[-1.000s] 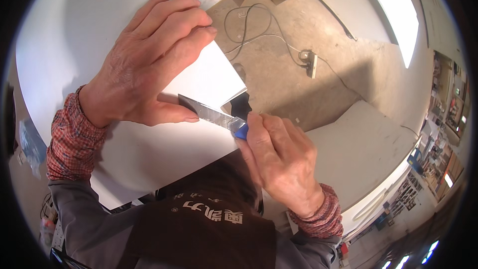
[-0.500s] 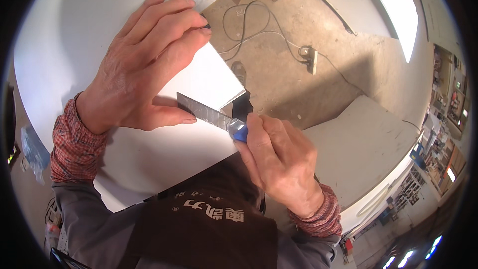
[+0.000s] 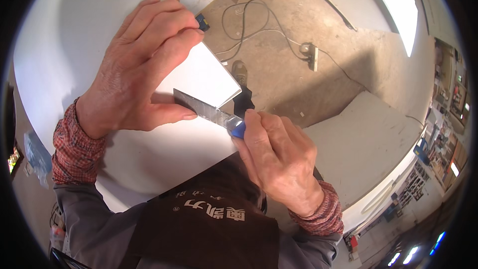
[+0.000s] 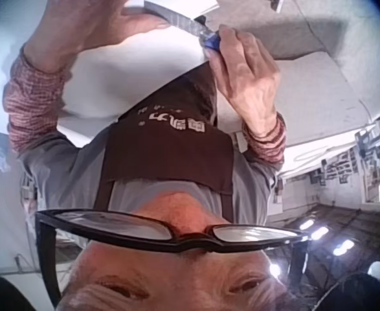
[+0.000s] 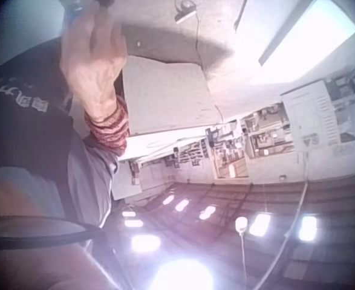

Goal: The person trims the edges of a large white sheet using a utility knife and a wrench. They repeatedly score the material, snap off small sections, and smooth the edges with the wrench. The process is repeated along multiple edges of the sheet.

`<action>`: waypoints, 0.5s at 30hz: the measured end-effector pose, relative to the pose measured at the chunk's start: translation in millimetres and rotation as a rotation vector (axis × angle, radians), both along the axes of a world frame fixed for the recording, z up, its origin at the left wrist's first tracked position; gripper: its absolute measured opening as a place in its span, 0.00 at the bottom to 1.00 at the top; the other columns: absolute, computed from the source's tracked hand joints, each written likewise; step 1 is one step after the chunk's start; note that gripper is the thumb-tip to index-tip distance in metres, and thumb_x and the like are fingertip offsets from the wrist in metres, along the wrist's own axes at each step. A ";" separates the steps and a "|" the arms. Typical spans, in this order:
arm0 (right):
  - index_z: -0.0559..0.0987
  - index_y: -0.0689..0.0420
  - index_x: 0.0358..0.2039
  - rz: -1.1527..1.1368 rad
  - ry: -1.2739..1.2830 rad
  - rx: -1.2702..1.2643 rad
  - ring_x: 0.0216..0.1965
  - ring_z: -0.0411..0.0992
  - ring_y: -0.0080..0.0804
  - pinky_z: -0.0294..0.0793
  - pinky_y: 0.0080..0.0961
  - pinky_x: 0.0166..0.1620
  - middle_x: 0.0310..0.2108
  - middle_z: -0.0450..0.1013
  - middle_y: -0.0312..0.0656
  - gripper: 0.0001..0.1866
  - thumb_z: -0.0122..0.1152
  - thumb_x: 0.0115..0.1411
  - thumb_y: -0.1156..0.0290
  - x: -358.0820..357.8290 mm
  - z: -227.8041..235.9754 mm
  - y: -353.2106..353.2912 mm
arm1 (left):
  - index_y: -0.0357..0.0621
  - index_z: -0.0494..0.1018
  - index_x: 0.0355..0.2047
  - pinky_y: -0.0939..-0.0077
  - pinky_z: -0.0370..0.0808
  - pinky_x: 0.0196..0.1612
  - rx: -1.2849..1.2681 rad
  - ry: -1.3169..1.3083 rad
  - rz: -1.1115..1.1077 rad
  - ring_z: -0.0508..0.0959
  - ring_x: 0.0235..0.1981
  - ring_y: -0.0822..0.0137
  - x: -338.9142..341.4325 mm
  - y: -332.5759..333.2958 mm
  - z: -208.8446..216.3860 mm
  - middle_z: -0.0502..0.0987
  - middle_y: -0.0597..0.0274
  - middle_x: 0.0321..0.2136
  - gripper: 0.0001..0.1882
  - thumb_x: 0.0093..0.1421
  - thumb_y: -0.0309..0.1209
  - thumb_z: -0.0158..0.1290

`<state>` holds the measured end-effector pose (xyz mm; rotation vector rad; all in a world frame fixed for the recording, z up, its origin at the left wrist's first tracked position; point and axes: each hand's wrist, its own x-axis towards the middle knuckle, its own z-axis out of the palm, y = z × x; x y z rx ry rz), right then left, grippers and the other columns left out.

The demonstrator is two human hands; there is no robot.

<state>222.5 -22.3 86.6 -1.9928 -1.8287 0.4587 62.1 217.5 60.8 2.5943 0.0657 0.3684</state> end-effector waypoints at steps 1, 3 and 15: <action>0.79 0.70 0.51 -0.001 -0.001 0.003 0.32 0.77 0.42 0.78 0.34 0.32 0.39 0.77 0.49 0.27 0.77 0.52 0.77 0.0 -0.3 0.2 | 0.35 0.75 0.53 0.42 0.68 0.67 0.004 -0.005 0.000 0.74 0.59 0.42 0.1 0.5 -0.1 0.75 0.48 0.54 0.45 0.33 0.43 0.75; 0.79 0.69 0.51 -0.013 -0.015 0.003 0.32 0.77 0.41 0.78 0.34 0.32 0.39 0.77 0.49 0.27 0.77 0.51 0.76 0.9 -1.3 -0.8 | 0.36 0.75 0.52 0.43 0.69 0.66 0.013 -0.016 0.001 0.74 0.58 0.42 1.6 0.9 -0.6 0.75 0.49 0.53 0.45 0.33 0.42 0.76; 0.79 0.71 0.51 -0.025 -0.069 0.063 0.30 0.76 0.41 0.77 0.33 0.31 0.40 0.77 0.49 0.27 0.77 0.51 0.77 3.1 -7.6 -5.4 | 0.37 0.75 0.51 0.45 0.71 0.61 0.082 -0.005 -0.027 0.75 0.56 0.43 7.1 10.6 -1.8 0.75 0.50 0.51 0.44 0.32 0.43 0.75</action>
